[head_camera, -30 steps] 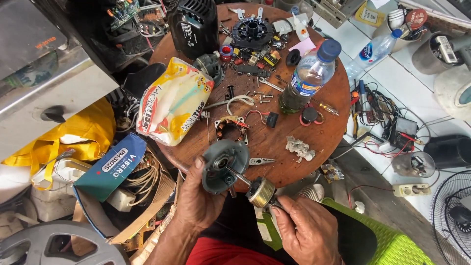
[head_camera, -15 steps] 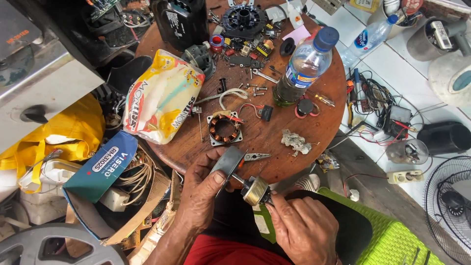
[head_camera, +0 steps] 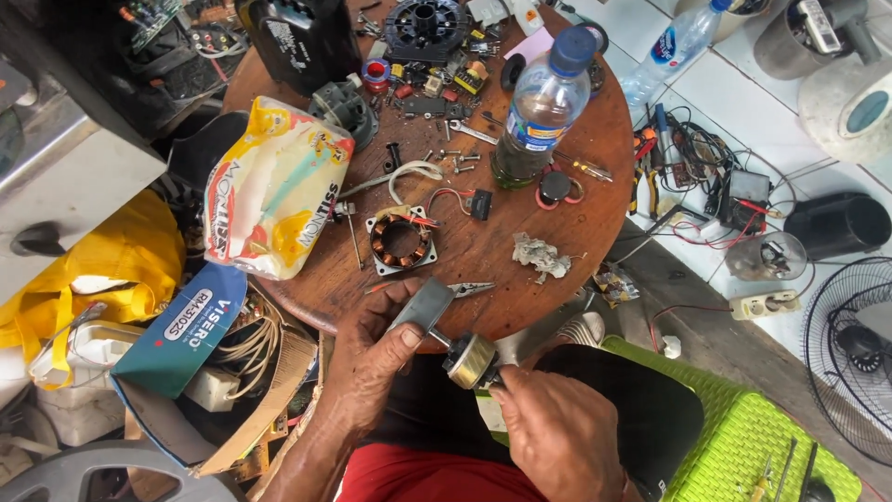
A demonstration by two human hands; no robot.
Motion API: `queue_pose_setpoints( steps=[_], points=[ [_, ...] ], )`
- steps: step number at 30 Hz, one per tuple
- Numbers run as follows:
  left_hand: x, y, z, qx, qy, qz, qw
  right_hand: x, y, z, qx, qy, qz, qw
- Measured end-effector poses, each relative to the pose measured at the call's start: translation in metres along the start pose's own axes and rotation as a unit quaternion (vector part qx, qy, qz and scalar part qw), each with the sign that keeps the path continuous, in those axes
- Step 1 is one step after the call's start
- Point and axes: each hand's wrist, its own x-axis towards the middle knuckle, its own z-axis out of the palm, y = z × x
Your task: Repairing a small electric motor by assembling parts and using hand tools on a workbench.
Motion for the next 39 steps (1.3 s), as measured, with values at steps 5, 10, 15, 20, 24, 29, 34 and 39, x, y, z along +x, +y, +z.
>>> queue_pose_setpoints(
  steps=[5, 10, 15, 20, 24, 29, 34, 39],
  points=[
    [0.002, 0.012, 0.009, -0.039, -0.018, -0.049, 0.998, 0.003, 0.003, 0.001, -0.088, 0.015, -0.026, 0.996],
    [0.010, 0.017, 0.022, -0.039, 0.028, -0.048, 0.998, 0.003, 0.013, -0.002, -0.003, -0.001, 0.001, 1.000],
    [0.023, 0.003, -0.003, -0.268, 0.140, 0.003, 0.953, -0.043, 0.025, -0.005, 0.232, 0.023, 0.272, 0.933],
    [0.009, -0.001, 0.032, -0.350, 0.045, -0.122, 0.928, -0.012, 0.020, -0.025, 0.481, 0.038, 0.391, 0.784],
    [0.004, -0.020, 0.056, -0.384, 0.025, -0.186, 0.904, -0.020, 0.043, 0.008, 0.601, 0.033, 0.316, 0.733],
    [-0.002, -0.027, 0.054, -0.392, 0.050, -0.210, 0.894, -0.002, 0.033, -0.002, 0.751, 0.101, 0.224, 0.612],
    [-0.005, -0.026, 0.059, -0.402, 0.060, -0.243, 0.881, -0.003, 0.032, -0.008, 0.696, 0.073, 0.229, 0.676],
    [-0.011, -0.033, 0.060, -0.401, 0.063, -0.241, 0.881, 0.009, 0.015, -0.010, 0.648, 0.201, 0.266, 0.685]
  ],
)
